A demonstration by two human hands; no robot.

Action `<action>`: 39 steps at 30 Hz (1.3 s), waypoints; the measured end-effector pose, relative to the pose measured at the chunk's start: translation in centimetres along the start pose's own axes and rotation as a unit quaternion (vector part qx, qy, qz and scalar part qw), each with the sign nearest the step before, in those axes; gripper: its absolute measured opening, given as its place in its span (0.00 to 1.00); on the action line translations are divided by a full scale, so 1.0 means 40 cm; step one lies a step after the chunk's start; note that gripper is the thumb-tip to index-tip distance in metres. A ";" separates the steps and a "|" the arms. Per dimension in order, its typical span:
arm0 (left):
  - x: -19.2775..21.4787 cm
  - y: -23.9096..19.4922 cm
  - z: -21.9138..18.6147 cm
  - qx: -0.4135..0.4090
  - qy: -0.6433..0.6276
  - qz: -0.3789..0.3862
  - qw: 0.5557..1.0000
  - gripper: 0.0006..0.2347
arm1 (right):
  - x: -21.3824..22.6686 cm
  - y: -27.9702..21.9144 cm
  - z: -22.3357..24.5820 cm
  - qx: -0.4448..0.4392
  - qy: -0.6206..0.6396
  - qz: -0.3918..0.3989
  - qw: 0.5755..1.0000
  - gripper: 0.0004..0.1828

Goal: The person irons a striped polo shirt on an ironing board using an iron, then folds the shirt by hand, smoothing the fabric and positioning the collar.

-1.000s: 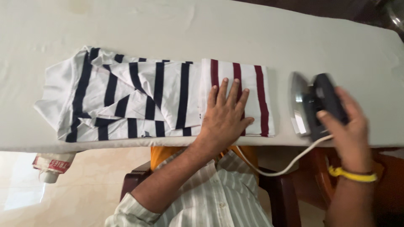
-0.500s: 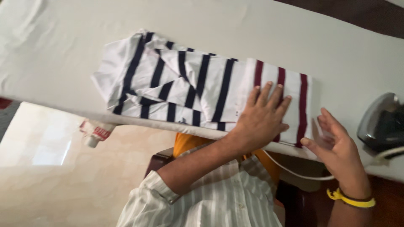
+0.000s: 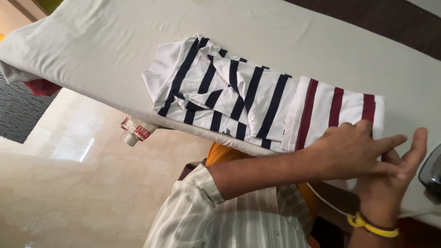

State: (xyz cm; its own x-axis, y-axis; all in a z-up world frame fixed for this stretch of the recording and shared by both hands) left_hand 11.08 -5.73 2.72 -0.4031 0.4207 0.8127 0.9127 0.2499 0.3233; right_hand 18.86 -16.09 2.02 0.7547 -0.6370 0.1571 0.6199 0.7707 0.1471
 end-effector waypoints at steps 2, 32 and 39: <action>0.021 0.026 -0.005 -0.012 0.044 0.047 0.998 0.39 | -0.041 -0.025 0.023 0.145 -0.214 0.027 0.966 0.47; 0.677 -0.747 0.434 0.317 -0.338 -0.180 0.868 0.19 | -0.156 0.008 -0.017 -0.050 0.046 0.314 0.947 0.30; 0.737 -0.834 0.451 0.338 -0.323 -0.238 0.851 0.17 | -0.153 0.008 -0.020 -0.051 0.031 0.307 0.950 0.29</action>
Point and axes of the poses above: each hand's wrist, its own y-axis towards the middle knuckle, its own x-axis out of the back of the hand, z = x × y, the point moved 2 cm from there along y, towards the middle knuckle, and after that the axes turned 6 degrees about z, right-handed, at the moved point
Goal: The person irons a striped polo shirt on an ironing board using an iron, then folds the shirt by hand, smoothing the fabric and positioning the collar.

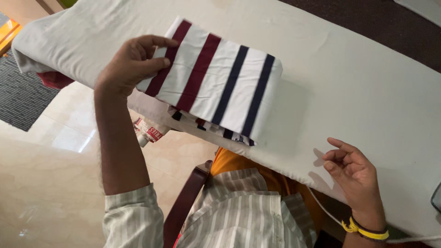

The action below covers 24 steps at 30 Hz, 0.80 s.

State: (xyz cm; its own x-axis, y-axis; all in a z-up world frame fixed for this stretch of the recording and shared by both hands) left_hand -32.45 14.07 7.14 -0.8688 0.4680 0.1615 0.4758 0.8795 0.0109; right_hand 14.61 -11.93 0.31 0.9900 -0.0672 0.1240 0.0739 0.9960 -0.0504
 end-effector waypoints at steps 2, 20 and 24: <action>-0.005 0.014 0.032 0.054 0.013 -0.003 0.998 0.15 | -0.010 0.003 0.007 0.000 0.005 0.001 1.000 0.28; -0.001 0.030 0.095 0.044 -0.016 -0.041 0.998 0.10 | -0.355 0.301 0.219 0.296 -0.311 0.047 0.902 0.18; 0.001 0.032 0.101 0.055 -0.010 -0.050 0.997 0.10 | -0.426 0.377 0.190 0.224 -0.435 0.049 0.871 0.40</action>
Point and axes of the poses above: each hand's wrist, its own y-axis towards the middle knuckle, its own x-axis out of the back of the hand, z = x × y, the point moved 2 cm from there along y, towards the middle knuckle, and after that the axes turned 6 degrees about z, right-handed, at the moved point
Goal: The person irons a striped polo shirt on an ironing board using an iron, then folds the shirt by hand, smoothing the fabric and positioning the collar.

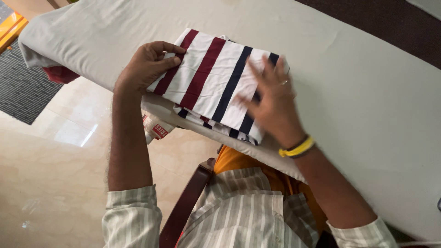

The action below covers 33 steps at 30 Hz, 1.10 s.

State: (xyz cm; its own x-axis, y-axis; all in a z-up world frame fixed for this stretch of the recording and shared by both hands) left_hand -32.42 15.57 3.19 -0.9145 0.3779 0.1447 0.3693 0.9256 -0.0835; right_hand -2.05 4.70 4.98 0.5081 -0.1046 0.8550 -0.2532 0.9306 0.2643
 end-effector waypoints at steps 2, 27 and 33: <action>0.006 0.004 0.006 0.012 0.004 -0.012 1.000 0.10 | -0.056 -0.011 0.012 -0.026 -0.109 0.083 0.990 0.53; -0.108 -0.137 -0.027 -0.022 0.382 -0.272 0.883 0.27 | 0.027 -0.061 -0.063 -0.089 0.345 0.045 0.933 0.41; -0.201 -0.052 -0.056 -0.043 0.298 -0.131 0.945 0.30 | 0.125 -0.081 -0.198 -0.088 0.226 0.009 0.970 0.26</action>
Point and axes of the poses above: each hand's wrist, its own y-axis towards the middle knuckle, its own x-axis out of the back of the hand, z = x × y, the point moved 2 cm from there along y, towards the middle knuckle, and after that the axes turned 6 degrees about z, right-handed, at the moved point
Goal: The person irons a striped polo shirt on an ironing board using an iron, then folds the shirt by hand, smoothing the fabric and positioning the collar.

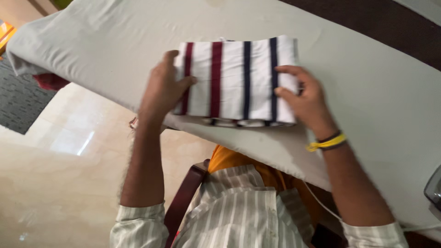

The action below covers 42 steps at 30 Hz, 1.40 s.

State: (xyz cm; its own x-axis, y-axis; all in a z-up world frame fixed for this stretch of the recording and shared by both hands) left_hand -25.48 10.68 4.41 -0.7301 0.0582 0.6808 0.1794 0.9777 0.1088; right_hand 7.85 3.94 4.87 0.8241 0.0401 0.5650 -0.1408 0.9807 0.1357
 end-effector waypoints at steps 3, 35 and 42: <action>-0.136 0.033 -0.097 0.008 -0.113 0.080 0.990 0.25 | 0.150 -0.087 -0.078 -0.191 0.038 -0.022 0.981 0.27; -0.537 -0.261 -0.563 -0.623 0.179 0.136 0.749 0.07 | 0.416 -0.370 -0.453 -0.190 0.031 -0.182 0.964 0.18; -0.577 -0.296 -0.577 -0.713 0.124 0.121 0.680 0.04 | 0.404 -0.355 -0.425 -0.151 -0.172 -0.218 0.949 0.20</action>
State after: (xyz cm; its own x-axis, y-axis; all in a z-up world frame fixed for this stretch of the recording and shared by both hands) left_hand 4.48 -6.90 4.13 -0.4634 -0.0261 0.8858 0.8603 -0.2531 0.4426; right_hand 32.48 -6.10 -1.77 0.5322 -0.3963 0.7481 0.3798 0.9015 0.2073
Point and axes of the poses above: each hand's wrist, its own y-axis towards the middle knuckle, its own x-axis out of the back of the hand, z = x × y, the point moved 2 cm from there along y, towards the middle knuckle, and after that the axes turned 6 degrees about z, right-handed, at the moved point
